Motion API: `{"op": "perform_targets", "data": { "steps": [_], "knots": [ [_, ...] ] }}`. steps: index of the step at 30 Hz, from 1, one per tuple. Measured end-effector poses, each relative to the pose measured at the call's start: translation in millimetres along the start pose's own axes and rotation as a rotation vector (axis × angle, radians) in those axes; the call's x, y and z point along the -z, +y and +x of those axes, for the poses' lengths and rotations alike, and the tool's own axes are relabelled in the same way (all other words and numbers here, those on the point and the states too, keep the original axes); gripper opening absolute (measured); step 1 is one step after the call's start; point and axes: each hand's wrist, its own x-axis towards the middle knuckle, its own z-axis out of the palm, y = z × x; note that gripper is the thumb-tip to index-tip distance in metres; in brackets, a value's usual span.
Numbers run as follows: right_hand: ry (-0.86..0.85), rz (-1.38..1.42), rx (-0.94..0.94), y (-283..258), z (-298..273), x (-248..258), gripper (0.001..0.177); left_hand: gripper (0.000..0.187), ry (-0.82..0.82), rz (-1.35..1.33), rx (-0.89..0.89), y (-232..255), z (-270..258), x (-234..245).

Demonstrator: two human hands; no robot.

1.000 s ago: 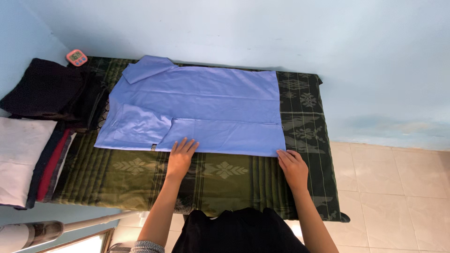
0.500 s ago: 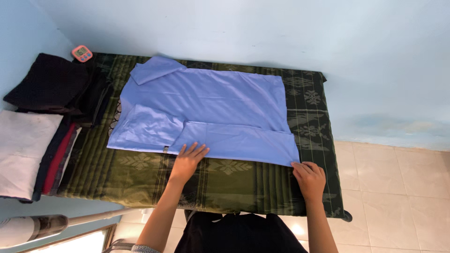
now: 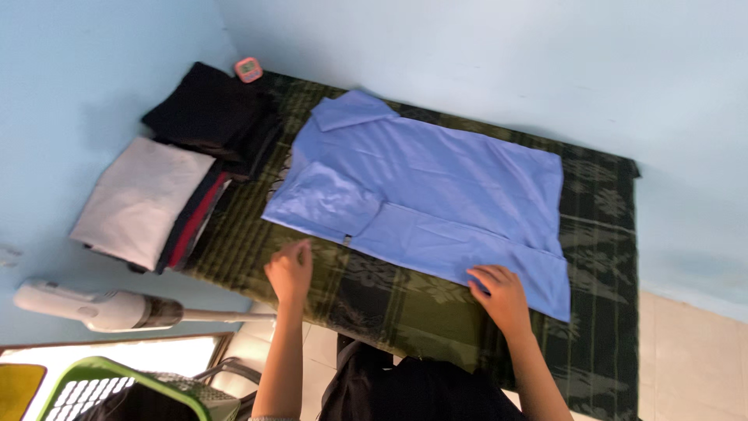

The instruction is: The person folds a blue shirt on a mattress by hand, smoothing the fabric and folding the sleeves and body into a neat rectangle.

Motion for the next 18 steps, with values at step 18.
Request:
{"op": "perform_targets", "data": {
  "steps": [18],
  "knots": [
    [0.004, 0.019, 0.104, -48.3, 21.4, -64.1, 0.01, 0.029, 0.346, 0.236, 0.132, -67.2, 78.6, -5.7]
  ]
}}
